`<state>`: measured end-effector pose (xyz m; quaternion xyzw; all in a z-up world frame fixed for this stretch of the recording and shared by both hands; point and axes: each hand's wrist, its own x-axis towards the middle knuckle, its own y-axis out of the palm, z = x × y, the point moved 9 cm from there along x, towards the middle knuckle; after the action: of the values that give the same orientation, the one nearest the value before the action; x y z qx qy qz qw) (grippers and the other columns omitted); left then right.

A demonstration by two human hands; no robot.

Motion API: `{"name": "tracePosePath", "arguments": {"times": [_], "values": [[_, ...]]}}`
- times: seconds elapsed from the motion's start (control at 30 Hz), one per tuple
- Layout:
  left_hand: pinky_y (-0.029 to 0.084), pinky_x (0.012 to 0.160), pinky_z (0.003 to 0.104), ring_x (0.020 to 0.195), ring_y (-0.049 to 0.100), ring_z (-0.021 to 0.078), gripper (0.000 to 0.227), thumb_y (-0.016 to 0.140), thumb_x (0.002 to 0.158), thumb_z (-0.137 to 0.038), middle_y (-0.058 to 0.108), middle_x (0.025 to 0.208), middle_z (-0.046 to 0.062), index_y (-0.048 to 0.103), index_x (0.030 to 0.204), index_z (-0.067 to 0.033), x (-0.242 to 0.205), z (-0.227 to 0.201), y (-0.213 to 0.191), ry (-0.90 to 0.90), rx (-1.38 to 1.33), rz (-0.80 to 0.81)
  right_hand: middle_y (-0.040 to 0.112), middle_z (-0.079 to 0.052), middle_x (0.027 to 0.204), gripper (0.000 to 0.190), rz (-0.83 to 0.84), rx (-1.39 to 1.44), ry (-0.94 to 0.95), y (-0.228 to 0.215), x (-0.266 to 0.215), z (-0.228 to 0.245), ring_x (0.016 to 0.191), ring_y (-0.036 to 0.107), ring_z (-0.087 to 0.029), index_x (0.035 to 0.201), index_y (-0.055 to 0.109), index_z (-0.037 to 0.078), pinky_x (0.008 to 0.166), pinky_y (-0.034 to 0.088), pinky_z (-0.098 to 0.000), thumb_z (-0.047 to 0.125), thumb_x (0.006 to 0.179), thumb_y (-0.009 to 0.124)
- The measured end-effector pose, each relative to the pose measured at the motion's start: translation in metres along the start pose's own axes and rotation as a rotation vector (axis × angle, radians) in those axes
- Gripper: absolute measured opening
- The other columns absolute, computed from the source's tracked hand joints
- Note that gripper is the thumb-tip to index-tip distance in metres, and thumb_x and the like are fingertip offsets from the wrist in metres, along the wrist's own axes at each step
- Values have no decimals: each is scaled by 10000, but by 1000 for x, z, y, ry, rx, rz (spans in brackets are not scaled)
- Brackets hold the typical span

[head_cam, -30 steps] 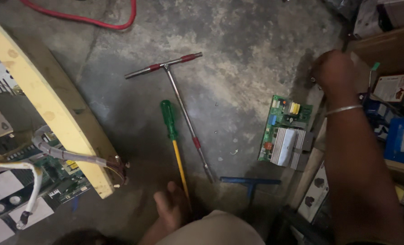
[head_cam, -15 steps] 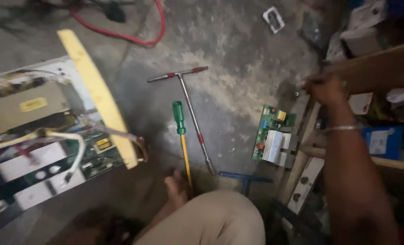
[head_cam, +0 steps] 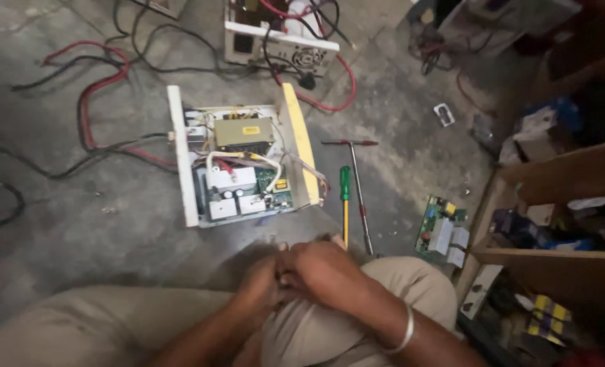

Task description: The person sits on the floor and uses a screwdriver to remove and install a circuit board into an electronic device. They handle the board, connect wires, and secure it with screws.

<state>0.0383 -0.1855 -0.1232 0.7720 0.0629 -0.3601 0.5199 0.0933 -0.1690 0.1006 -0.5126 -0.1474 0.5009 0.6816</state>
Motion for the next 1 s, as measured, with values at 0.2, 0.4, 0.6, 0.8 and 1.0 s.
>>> {"name": "tracePosePath", "arguments": {"times": [0.2, 0.4, 0.6, 0.8, 1.0], "values": [[495, 638, 298, 720, 645, 141, 247, 597, 972, -264, 721, 873, 45, 698, 1039, -48, -10, -27, 5, 182, 75, 3, 748, -126, 869, 199, -263, 58, 298, -9, 0, -43, 814, 728, -333, 945, 731, 92, 718, 557, -426, 235, 818, 786], [462, 620, 232, 680, 612, 95, 232, 732, 917, -208, 722, 829, 22, 758, 1063, -30, -17, -30, 42, 265, 253, 70, 755, -75, 778, 166, -415, 337, 485, 8, -36, -98, 701, 725, -174, 931, 709, 34, 660, 566, -329, 145, 832, 782], [508, 640, 232, 703, 639, 82, 234, 743, 903, -152, 745, 858, 32, 746, 1077, 4, -9, -33, 51, 458, 397, 97, 751, -81, 777, 117, -516, 905, 574, 54, -50, -143, 630, 664, -133, 934, 711, -17, 572, 534, -266, 83, 886, 747], [547, 683, 253, 751, 676, 82, 190, 729, 926, -185, 752, 850, 27, 733, 1016, -18, -16, -59, 41, 782, 694, -23, 785, -113, 831, 158, -429, 1150, 581, 81, -28, -164, 690, 728, -163, 988, 707, -59, 621, 583, -274, 80, 914, 711], [481, 647, 251, 730, 630, 88, 182, 705, 936, -217, 731, 834, 17, 757, 978, -47, 8, -48, 1, 600, 581, -87, 794, -63, 841, 172, -243, 833, 426, 87, -3, -139, 739, 715, -142, 1037, 788, 20, 671, 576, -280, 106, 911, 709]]}}
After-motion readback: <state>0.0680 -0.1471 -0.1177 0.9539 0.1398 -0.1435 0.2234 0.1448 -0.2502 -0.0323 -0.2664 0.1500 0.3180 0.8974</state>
